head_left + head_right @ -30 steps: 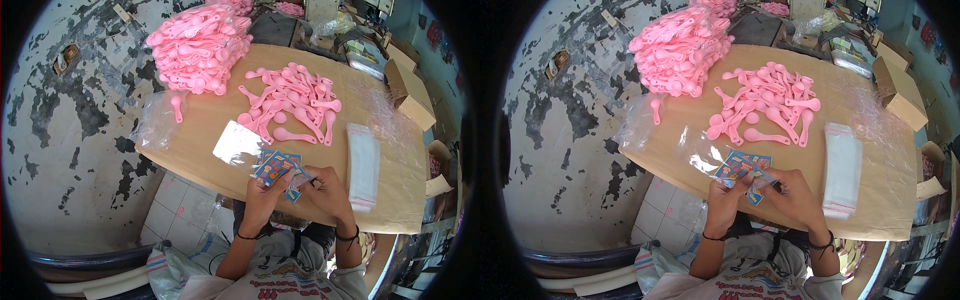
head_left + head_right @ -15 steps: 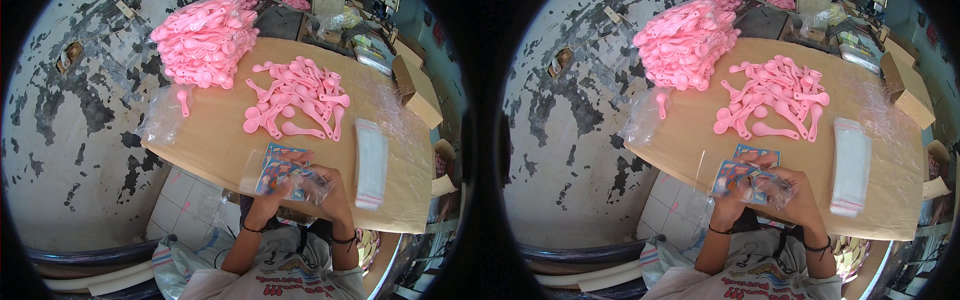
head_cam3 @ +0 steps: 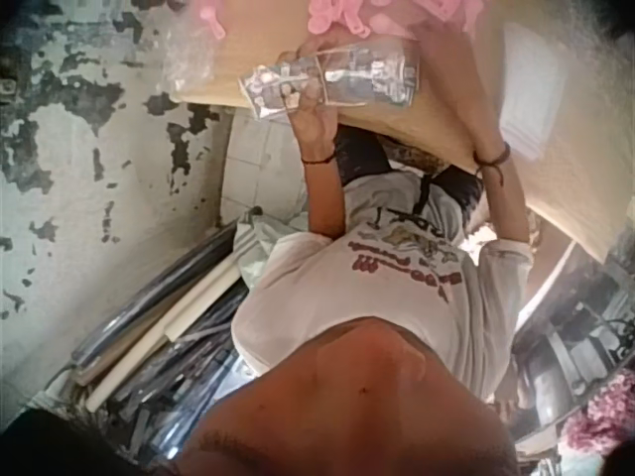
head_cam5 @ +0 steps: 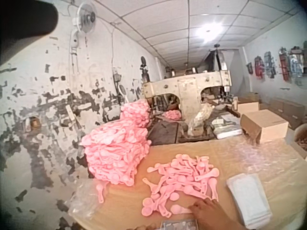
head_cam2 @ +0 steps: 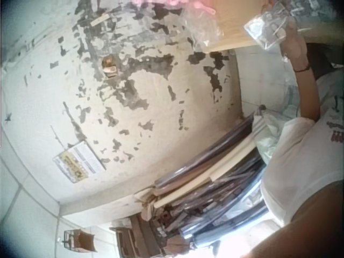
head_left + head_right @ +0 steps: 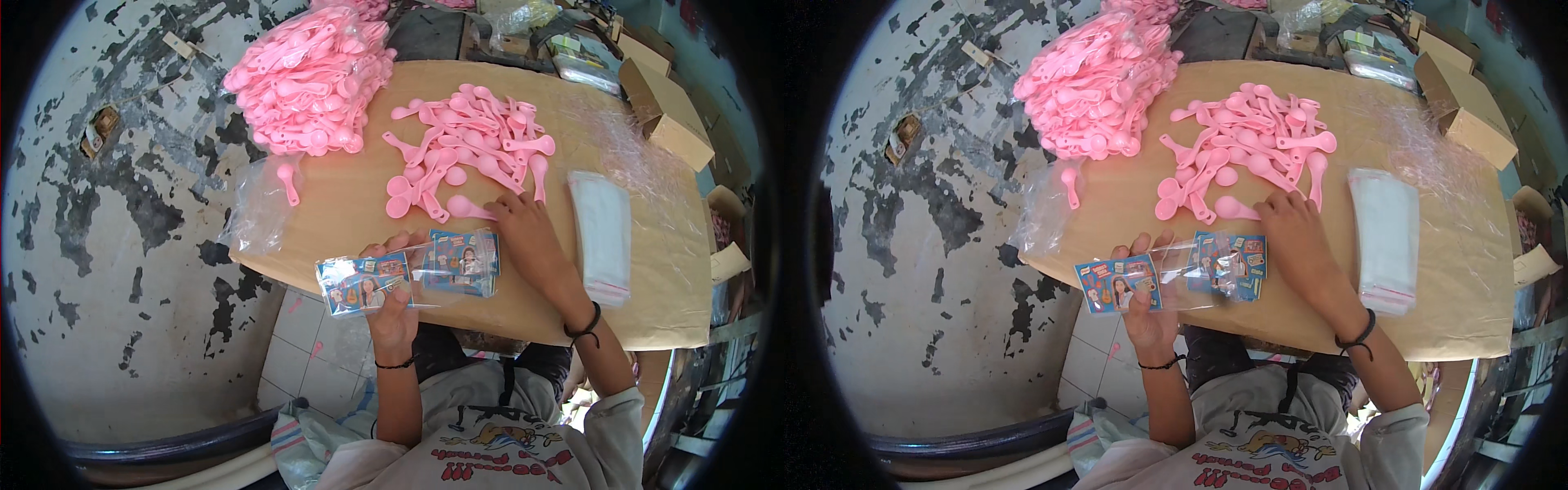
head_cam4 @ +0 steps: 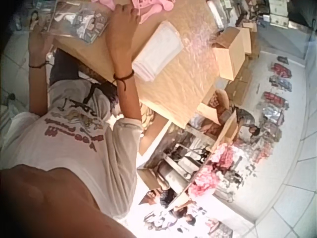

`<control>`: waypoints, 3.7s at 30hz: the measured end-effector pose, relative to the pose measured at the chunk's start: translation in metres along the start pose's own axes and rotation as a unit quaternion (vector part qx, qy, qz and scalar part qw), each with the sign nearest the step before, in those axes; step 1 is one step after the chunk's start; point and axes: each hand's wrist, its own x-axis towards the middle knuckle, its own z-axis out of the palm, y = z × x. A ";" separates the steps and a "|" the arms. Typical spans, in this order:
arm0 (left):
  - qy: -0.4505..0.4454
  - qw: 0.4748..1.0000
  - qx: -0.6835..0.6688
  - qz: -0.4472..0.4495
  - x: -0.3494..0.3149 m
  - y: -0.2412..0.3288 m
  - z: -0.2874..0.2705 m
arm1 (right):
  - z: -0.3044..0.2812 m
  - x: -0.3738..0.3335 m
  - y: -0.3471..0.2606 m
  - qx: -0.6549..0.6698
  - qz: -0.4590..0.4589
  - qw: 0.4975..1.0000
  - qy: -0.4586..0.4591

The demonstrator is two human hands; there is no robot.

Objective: Manually packaging pink plastic items and instructional cards into clear plastic bags.

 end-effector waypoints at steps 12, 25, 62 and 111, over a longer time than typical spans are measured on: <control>-0.003 0.999 -0.033 -0.019 -0.004 -0.003 0.004 | -0.105 -0.053 -0.014 0.377 0.059 0.923 -0.051; -0.013 0.929 -0.306 -0.205 -0.021 -0.036 0.061 | -0.186 -0.039 -0.035 0.292 -0.008 0.942 0.165; -0.157 0.813 0.550 -0.109 -0.019 -0.001 0.099 | -0.100 -0.046 -0.008 0.099 -0.160 0.978 0.089; -0.155 0.911 0.224 -0.311 -0.018 -0.041 0.096 | -0.082 -0.108 -0.001 0.548 0.167 0.817 0.058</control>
